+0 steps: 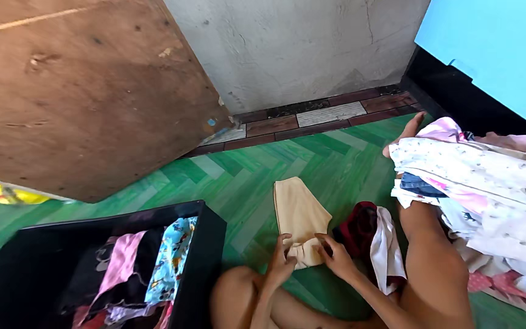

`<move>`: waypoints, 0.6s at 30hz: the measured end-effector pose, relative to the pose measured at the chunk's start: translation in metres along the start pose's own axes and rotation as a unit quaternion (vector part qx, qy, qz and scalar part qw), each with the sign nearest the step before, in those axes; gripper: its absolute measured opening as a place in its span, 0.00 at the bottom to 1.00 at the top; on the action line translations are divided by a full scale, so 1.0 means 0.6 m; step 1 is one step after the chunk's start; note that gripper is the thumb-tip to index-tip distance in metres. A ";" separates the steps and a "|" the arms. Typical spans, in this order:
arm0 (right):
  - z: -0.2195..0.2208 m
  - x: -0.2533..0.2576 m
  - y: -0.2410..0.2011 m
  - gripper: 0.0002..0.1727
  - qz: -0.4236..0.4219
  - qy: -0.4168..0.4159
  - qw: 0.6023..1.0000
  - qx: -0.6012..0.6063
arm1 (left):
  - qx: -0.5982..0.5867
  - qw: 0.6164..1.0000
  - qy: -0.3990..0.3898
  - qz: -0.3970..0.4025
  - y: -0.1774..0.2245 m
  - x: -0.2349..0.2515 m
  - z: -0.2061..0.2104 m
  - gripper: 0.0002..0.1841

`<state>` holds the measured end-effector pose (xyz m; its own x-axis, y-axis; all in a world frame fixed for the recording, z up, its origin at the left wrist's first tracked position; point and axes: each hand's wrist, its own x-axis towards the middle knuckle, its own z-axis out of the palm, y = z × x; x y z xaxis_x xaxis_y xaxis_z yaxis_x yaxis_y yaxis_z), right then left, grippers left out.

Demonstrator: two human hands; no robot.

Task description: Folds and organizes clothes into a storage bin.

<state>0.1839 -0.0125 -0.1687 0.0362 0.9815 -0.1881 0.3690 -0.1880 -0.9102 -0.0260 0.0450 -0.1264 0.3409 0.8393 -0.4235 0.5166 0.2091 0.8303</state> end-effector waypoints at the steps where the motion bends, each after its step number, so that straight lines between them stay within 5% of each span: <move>1: -0.002 0.000 -0.001 0.26 -0.010 0.006 1.000 0.010 | -0.008 1.000 0.005 0.009 0.001 0.001 -0.001 0.38; 7: 0.006 0.003 0.003 0.33 -0.012 0.026 1.000 -0.004 | 0.043 0.997 0.068 -0.020 -0.006 0.012 0.005 0.33; 18: -0.002 -0.014 0.014 0.23 -0.036 0.007 0.999 -0.024 | 0.083 0.995 0.026 -0.053 0.007 0.004 0.006 0.28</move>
<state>0.1877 -0.0225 -0.1740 0.0211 0.9929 -0.1173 0.4155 -0.1154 -0.9022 -0.0201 0.0460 -0.1254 0.2388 0.8426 -0.4828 0.6715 0.2159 0.7089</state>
